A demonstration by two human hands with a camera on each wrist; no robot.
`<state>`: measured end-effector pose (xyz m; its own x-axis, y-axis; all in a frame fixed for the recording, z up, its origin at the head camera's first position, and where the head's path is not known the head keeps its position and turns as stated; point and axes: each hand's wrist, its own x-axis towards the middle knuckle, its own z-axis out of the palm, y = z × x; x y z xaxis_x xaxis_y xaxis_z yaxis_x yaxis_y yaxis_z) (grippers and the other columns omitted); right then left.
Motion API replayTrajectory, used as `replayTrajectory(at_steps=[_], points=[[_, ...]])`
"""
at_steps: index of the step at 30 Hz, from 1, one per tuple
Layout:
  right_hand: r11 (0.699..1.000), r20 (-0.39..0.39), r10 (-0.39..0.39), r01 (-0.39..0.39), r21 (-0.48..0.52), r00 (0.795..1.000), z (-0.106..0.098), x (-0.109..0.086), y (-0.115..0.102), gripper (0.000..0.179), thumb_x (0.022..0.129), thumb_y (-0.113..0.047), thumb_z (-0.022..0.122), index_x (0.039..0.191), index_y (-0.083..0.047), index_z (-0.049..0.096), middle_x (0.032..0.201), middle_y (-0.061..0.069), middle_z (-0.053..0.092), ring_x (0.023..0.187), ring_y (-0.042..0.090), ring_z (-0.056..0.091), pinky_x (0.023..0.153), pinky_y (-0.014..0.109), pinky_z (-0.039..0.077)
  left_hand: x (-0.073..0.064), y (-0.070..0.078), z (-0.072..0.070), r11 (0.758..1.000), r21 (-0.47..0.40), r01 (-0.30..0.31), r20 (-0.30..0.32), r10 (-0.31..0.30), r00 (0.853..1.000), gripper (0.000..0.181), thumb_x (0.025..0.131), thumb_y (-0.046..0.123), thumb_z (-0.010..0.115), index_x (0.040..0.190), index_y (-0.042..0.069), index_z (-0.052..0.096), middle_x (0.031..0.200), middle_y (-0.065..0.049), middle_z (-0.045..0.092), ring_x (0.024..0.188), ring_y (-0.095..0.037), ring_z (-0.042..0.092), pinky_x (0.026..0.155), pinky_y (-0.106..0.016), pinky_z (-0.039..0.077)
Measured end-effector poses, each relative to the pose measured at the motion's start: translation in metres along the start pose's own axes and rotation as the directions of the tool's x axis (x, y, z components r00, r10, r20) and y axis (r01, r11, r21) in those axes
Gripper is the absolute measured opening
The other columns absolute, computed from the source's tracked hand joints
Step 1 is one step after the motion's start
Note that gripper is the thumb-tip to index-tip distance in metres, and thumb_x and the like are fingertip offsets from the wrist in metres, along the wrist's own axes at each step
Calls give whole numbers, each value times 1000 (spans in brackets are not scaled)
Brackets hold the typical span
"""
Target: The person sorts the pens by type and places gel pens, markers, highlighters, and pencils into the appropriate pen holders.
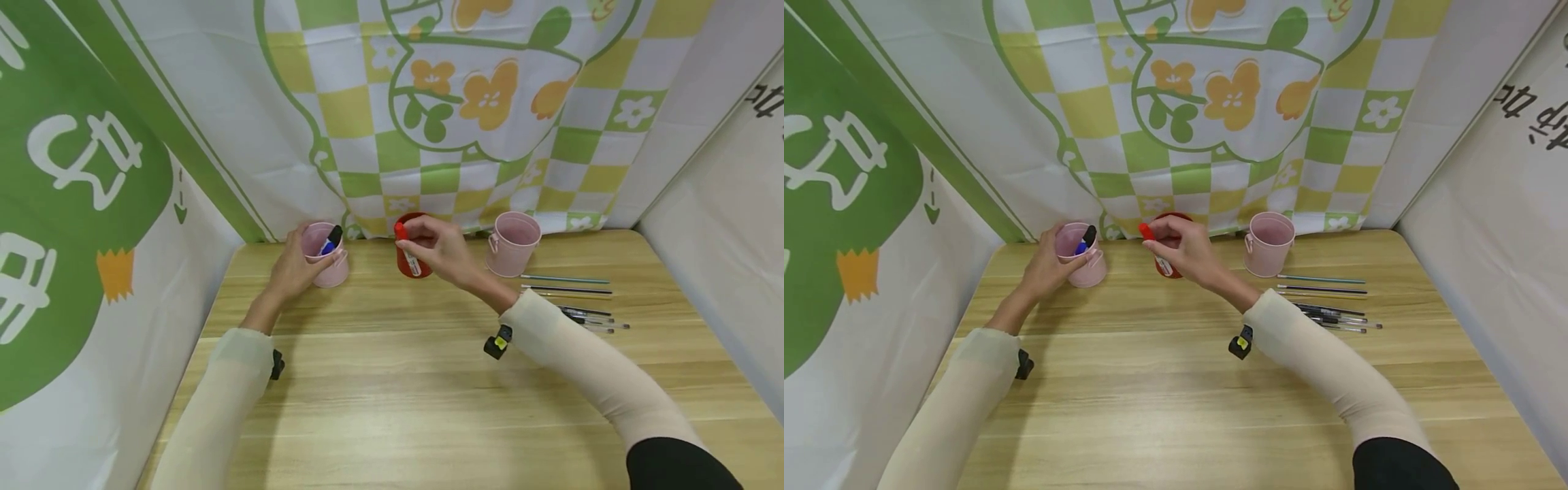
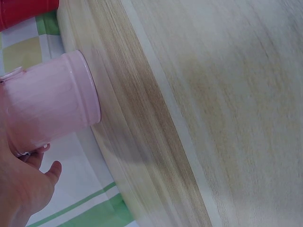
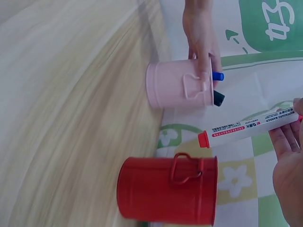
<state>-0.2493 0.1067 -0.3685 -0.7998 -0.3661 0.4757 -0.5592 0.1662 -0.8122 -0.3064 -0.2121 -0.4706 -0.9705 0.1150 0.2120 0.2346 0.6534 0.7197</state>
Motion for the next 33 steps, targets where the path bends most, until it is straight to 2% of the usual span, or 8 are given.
replayTrajectory(at_steps=[7,13,19,26,33], points=[[999,-38,11,-9,46,999,14,15,3,20,86,4,71,104,9,64,99,23,69,89,33,70,78,34,57,2,-1,1,1000,-2,7,-5,-7,1000,90,76,61,75,149,30,31,142,-10,39,126,-31,48,98,-59,39],[993,-71,-36,43,107,997,25,27,1,24,83,9,71,104,15,62,100,29,68,92,40,69,80,35,57,1,0,1,1000,10,6,-2,-6,1000,90,77,60,74,150,33,29,142,-10,39,125,-31,48,97,-60,40],[984,-89,-66,79,159,994,36,41,2,25,84,11,69,106,16,61,101,31,67,95,42,68,81,34,57,2,-1,1,999,33,22,2,-22,1000,95,78,62,72,153,28,24,143,-11,39,124,-31,49,95,-61,41],[967,-98,-43,66,245,994,48,55,1,25,86,9,68,108,15,59,104,32,67,97,42,67,84,34,56,2,-1,1,998,58,31,-16,-30,999,99,76,66,71,153,23,25,141,-11,40,120,-30,50,95,-57,43],[958,-161,-7,53,282,987,61,67,5,25,85,8,69,107,13,59,104,30,67,96,41,68,82,33,56,1,-1,1,997,71,12,-23,-10,1000,96,78,61,74,152,21,27,143,-13,39,124,-33,48,97,-57,41]])
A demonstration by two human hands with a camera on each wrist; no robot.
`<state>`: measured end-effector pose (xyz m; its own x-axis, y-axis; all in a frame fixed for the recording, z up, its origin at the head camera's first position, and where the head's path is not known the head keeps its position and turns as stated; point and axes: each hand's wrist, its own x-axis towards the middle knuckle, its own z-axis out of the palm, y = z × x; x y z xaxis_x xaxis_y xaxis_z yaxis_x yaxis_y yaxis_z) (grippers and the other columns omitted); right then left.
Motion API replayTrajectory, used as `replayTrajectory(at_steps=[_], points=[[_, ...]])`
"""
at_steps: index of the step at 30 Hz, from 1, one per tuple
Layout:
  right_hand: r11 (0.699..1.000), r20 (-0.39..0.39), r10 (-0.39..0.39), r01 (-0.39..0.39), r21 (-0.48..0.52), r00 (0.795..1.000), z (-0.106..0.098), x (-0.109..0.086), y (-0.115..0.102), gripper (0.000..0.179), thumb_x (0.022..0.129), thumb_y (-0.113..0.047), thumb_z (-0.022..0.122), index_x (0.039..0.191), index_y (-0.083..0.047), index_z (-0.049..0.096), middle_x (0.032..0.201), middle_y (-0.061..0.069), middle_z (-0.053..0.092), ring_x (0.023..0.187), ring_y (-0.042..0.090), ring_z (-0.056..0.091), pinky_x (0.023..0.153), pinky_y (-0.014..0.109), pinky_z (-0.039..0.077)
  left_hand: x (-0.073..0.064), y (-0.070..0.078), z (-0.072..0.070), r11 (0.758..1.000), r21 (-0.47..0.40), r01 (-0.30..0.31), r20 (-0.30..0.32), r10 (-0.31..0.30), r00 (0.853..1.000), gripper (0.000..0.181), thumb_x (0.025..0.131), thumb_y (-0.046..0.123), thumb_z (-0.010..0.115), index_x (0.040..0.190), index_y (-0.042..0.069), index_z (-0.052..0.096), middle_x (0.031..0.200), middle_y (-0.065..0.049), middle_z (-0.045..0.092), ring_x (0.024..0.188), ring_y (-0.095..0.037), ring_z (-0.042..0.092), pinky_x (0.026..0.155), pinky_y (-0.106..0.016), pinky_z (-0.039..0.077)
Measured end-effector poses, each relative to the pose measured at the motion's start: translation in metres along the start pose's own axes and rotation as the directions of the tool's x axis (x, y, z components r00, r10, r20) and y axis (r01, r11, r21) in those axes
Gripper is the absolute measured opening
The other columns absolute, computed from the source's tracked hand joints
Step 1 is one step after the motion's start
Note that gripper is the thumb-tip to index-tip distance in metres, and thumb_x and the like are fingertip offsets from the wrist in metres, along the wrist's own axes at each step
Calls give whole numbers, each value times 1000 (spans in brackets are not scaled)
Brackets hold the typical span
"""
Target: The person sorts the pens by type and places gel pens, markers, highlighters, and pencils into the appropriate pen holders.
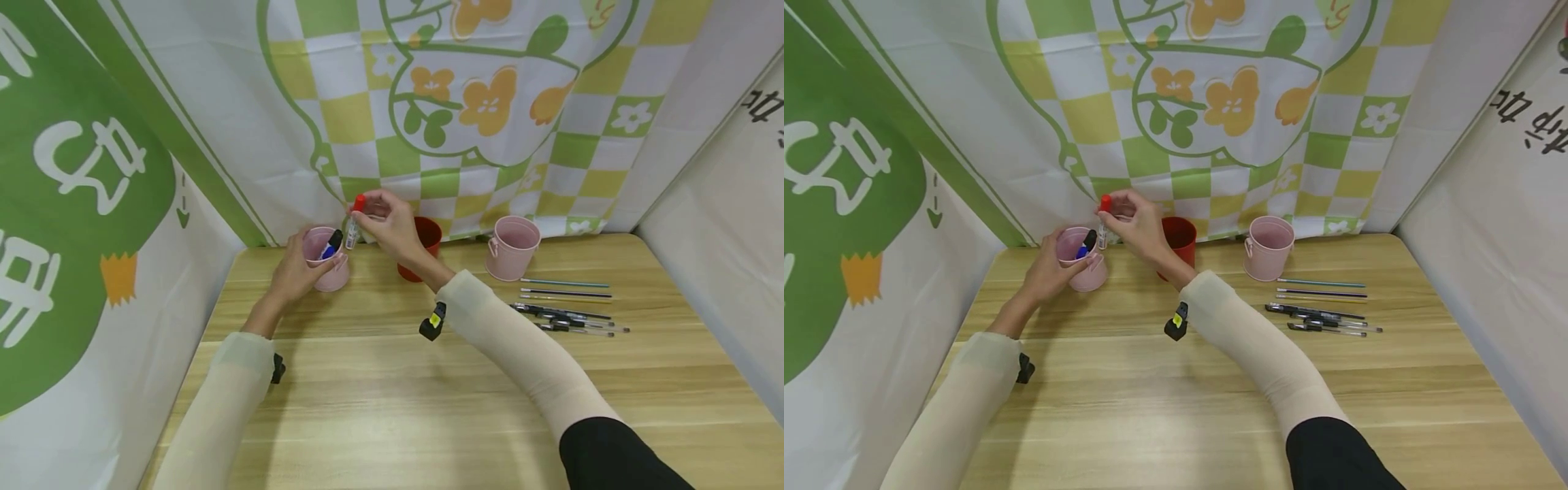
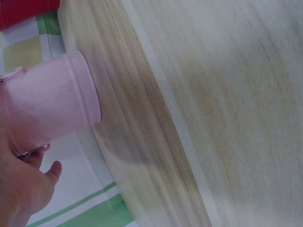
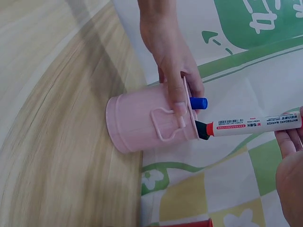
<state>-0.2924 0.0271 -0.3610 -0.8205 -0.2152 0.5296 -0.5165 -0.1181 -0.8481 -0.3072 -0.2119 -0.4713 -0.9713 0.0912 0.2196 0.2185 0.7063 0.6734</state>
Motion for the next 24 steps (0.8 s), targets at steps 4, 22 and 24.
replayTrajectory(at_steps=[4,22,24], points=[[997,-35,28,-25,74,999,7,4,7,24,85,11,68,106,13,57,104,33,66,96,42,68,82,34,56,0,0,-1,1000,-10,-6,-3,6,1000,94,77,60,75,151,22,29,143,-14,39,125,-34,47,98,-58,40],[997,-67,78,-76,22,995,29,7,42,30,84,8,71,109,14,55,105,33,66,95,43,67,81,32,56,1,-1,0,1000,-15,-1,-4,1,1000,96,77,62,74,151,22,28,143,-14,38,123,-33,49,97,-58,41],[996,-71,94,-94,8,993,30,7,52,31,83,7,72,110,12,57,105,30,68,95,38,69,82,32,56,1,-1,0,1000,-13,0,-6,0,1000,96,77,61,74,151,23,28,143,-14,38,123,-34,49,96,-58,42]])
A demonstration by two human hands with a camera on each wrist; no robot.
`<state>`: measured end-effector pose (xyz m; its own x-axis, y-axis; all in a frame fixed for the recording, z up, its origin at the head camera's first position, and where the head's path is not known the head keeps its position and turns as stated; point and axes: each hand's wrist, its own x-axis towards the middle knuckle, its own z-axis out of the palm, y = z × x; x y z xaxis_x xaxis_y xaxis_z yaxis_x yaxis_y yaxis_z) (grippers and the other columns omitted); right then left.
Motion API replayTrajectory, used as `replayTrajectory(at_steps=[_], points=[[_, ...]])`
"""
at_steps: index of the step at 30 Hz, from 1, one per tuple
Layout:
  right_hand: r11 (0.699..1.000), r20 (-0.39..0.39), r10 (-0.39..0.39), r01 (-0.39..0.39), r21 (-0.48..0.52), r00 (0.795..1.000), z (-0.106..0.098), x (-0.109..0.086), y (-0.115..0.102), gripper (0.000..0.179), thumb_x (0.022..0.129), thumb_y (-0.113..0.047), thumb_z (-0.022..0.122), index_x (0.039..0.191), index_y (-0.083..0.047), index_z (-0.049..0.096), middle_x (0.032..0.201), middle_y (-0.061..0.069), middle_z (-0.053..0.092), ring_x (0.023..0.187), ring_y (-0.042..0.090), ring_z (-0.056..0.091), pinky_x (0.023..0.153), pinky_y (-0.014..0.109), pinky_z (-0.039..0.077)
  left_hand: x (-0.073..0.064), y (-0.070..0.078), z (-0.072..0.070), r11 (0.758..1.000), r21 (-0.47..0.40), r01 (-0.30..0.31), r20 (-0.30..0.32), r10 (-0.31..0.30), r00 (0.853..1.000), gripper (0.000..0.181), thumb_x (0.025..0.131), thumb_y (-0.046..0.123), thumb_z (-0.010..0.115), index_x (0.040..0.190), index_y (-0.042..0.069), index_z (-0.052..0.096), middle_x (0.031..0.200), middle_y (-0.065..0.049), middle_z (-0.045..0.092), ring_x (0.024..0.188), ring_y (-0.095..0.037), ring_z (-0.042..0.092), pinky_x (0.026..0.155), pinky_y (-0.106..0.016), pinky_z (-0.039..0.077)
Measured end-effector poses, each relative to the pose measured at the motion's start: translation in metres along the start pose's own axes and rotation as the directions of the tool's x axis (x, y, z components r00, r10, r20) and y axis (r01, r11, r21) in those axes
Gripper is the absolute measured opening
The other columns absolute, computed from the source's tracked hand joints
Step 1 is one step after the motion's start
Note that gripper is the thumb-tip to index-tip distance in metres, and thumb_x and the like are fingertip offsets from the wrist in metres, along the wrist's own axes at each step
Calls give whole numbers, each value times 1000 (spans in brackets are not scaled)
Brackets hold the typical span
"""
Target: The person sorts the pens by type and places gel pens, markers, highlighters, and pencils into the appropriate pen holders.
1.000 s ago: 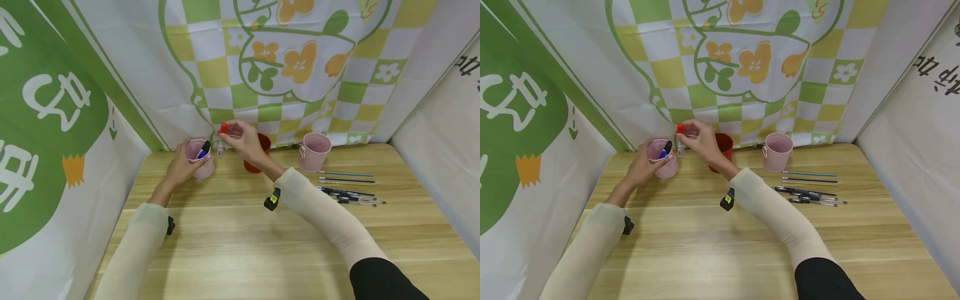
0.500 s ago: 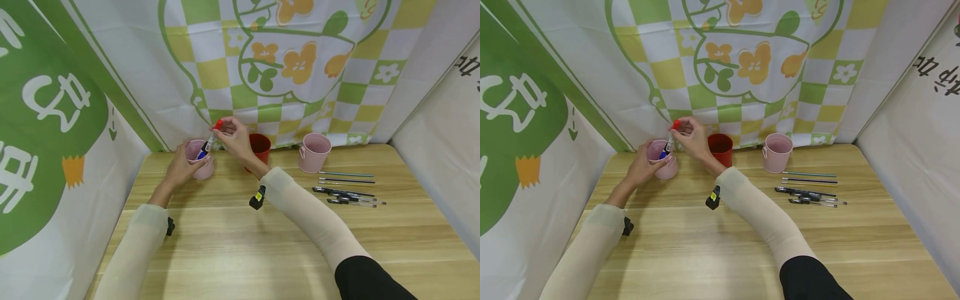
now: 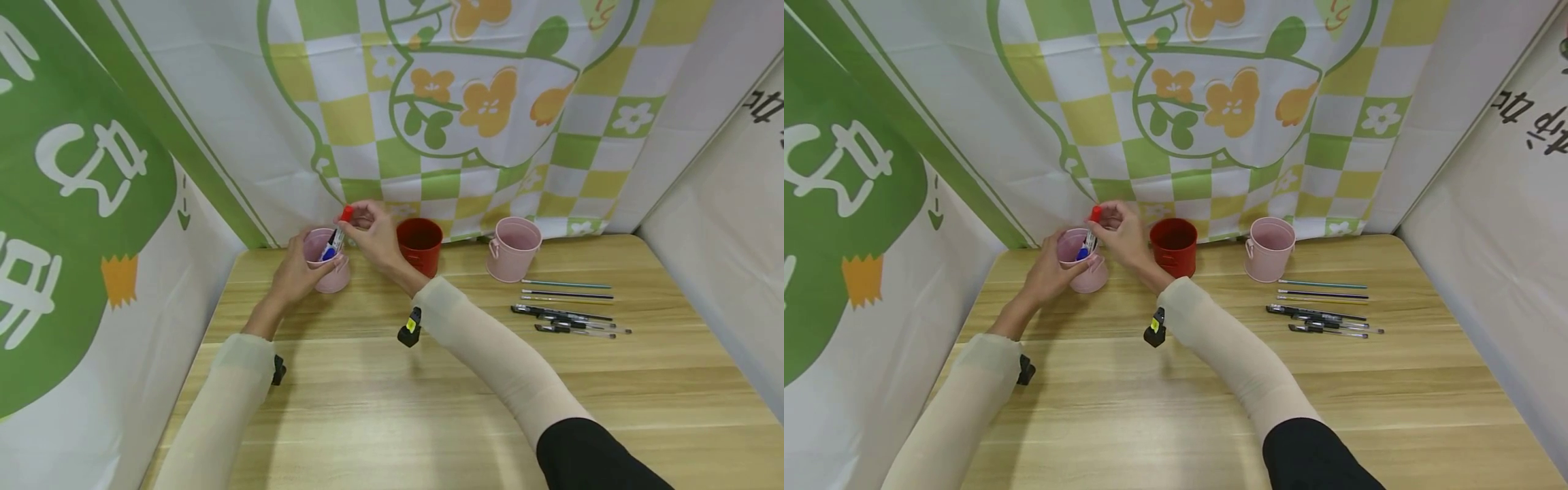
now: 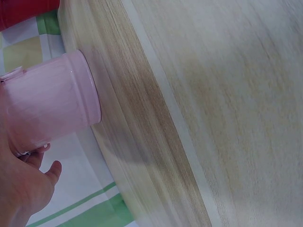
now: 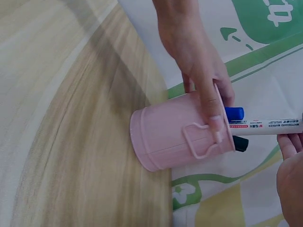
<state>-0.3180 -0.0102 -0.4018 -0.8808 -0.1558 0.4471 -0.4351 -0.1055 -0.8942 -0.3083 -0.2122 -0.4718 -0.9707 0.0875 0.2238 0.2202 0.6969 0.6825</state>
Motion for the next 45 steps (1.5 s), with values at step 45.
replayTrajectory(at_steps=[45], points=[[815,314,-54,224,-535,948,-44,-26,-5,58,84,-27,79,134,-7,59,134,6,60,118,17,60,98,29,48,4,3,-3,999,-19,-33,3,33,999,95,76,54,79,150,15,33,139,-20,44,128,-37,43,104,-59,34]])
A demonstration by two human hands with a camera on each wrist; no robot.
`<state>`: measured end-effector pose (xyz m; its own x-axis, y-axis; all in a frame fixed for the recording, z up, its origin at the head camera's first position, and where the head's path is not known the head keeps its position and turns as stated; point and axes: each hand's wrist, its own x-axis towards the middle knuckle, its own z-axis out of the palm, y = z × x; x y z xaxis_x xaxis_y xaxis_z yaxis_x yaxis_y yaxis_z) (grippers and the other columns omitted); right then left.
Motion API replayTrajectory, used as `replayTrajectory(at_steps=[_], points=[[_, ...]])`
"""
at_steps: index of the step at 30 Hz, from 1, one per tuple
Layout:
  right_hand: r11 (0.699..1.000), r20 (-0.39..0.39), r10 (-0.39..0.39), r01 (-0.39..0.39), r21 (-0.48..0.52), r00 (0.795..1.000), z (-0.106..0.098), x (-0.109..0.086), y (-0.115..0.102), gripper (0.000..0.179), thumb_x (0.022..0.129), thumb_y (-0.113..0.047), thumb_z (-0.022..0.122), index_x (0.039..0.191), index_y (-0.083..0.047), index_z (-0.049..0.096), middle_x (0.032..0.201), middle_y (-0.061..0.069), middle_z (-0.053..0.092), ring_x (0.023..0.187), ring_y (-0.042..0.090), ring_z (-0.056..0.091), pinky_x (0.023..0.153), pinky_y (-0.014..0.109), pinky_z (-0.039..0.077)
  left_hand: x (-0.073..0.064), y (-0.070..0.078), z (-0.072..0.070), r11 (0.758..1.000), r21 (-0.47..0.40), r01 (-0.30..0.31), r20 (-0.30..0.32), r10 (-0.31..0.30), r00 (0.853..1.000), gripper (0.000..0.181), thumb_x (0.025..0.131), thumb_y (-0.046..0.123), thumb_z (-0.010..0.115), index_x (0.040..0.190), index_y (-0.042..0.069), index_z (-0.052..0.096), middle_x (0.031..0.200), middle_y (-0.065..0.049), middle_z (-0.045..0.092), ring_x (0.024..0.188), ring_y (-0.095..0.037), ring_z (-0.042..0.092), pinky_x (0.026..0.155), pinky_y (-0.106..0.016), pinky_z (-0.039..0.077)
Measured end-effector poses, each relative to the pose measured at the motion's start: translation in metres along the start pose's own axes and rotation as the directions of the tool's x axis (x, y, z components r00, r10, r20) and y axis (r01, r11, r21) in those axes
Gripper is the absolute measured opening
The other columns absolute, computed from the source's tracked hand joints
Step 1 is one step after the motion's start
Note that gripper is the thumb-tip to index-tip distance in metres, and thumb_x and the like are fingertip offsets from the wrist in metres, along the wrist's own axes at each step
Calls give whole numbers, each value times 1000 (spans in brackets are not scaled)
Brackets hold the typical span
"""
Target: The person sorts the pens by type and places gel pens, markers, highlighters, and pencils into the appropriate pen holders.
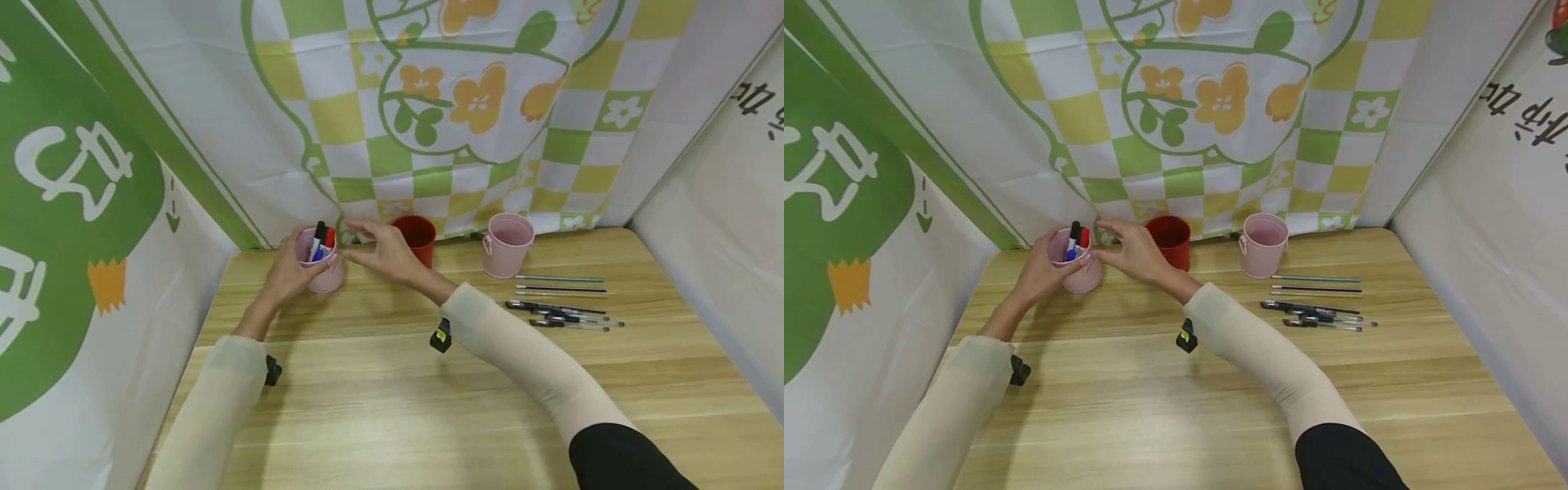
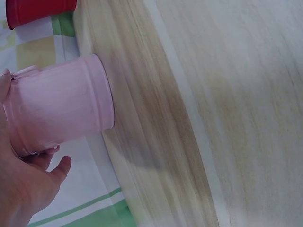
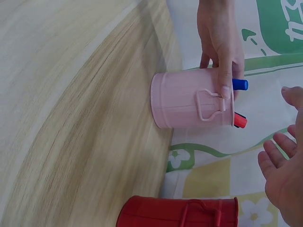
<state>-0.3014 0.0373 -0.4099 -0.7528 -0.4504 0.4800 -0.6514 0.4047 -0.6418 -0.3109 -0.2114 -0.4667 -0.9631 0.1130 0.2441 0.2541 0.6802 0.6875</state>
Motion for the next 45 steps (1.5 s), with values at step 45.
replayTrajectory(at_steps=[45], points=[[928,151,-168,208,-310,974,-124,-91,32,62,82,-28,80,134,-2,56,130,13,61,121,29,56,101,44,45,7,86,-5,866,449,-220,144,173,974,112,80,79,53,157,9,13,161,-14,17,149,-29,12,118,-52,13]])
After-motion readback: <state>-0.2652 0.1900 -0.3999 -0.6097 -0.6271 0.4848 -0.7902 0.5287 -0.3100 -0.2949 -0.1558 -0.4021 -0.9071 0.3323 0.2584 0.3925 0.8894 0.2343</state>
